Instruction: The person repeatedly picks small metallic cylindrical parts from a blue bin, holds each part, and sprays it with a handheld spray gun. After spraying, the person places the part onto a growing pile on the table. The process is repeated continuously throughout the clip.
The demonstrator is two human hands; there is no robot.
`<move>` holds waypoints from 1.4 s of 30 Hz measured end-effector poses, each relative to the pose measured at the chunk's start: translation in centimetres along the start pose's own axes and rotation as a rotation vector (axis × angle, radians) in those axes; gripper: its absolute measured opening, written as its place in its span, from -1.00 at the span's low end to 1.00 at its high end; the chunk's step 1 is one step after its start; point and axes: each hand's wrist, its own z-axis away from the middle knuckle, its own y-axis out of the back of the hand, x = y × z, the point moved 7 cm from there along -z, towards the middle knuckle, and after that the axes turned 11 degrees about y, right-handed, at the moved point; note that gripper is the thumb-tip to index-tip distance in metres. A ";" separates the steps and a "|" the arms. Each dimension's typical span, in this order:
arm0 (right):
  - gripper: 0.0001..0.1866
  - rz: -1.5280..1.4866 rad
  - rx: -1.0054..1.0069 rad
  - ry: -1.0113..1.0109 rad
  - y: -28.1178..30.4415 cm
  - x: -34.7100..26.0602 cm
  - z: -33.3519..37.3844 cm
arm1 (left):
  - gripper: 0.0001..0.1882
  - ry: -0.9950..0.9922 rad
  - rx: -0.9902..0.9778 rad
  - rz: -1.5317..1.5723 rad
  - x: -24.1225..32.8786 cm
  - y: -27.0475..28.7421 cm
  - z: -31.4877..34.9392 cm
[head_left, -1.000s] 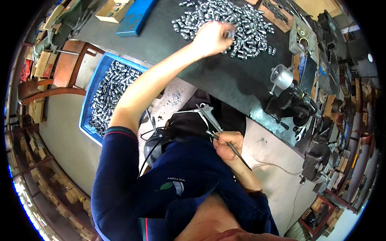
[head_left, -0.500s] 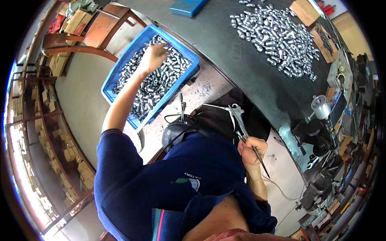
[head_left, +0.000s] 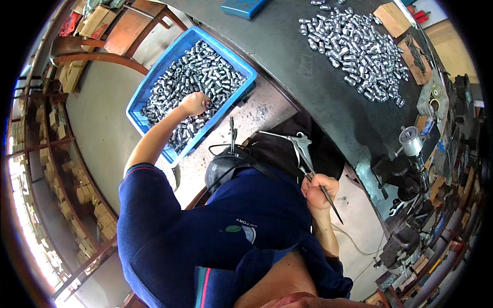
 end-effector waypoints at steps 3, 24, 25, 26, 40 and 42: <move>-0.80 0.015 0.043 -0.039 0.0 0.2 0.2 | -0.71 -0.058 0.034 0.090 0.2 1.3 0.7; -0.70 0.147 -0.191 0.098 -1.2 -1.6 -2.8 | -0.75 -0.664 -0.404 0.682 28.3 10.3 11.4; -0.72 0.195 -0.184 0.088 -1.2 -1.7 -2.9 | -0.75 -0.691 -0.405 0.715 28.5 10.4 11.4; -0.73 0.194 -0.183 0.084 -1.2 -1.5 -2.8 | -0.75 -0.702 -0.420 0.729 28.7 10.3 11.5; -0.71 0.175 -0.088 0.158 -0.2 0.0 -2.5 | -0.80 -0.338 -0.732 1.033 29.1 8.4 11.4; -0.73 0.145 -0.090 0.175 -0.3 -0.1 -2.4 | -0.80 -0.344 -0.763 1.087 29.3 8.1 11.7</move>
